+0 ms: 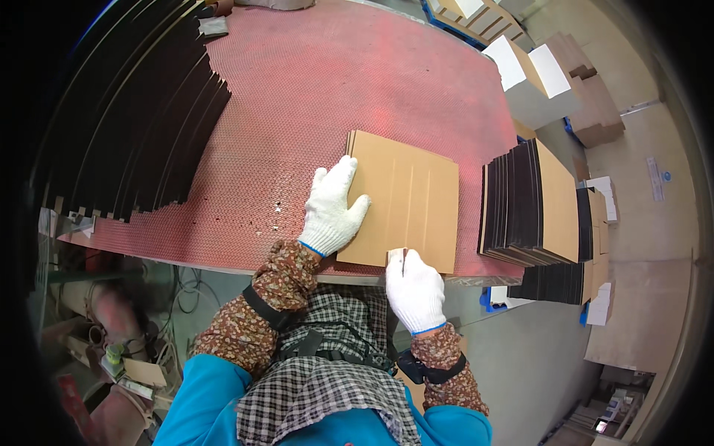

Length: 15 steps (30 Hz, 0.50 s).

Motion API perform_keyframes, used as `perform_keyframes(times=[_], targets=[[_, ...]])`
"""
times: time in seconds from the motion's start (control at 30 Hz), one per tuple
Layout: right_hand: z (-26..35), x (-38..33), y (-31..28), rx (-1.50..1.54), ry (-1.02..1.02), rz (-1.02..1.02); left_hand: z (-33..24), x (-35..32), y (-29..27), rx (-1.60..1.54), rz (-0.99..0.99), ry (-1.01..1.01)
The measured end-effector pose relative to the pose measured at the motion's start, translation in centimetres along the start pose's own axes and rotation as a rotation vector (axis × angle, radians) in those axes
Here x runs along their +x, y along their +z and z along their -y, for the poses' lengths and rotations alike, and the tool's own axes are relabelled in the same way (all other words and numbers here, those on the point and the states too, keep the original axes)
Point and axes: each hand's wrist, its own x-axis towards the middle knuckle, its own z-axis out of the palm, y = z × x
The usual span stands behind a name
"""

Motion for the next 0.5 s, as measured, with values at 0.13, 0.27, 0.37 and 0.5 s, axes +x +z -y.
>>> perform_keyframes(times=[0.13, 0.27, 0.37, 0.5], targets=[[-0.6, 1.0, 0.8, -0.292, -0.212, 0.008, -0.1, 0.1, -0.3, -0.009, 0.011, -0.006], [-0.7, 3.9, 1.4, -0.235, -0.205, 0.026, 0.1, -0.1, -0.5, 0.020, -0.009, 0.011], [-0.7, 8.3, 2.4, 0.086, 0.123, -0.010, 0.0, -0.3, -0.6, 0.013, 0.005, -0.016], [-5.1, 13.7, 5.3, 0.021, -0.026, -0.157, -0.1, -0.2, -0.1, 0.000, 0.006, 0.010]])
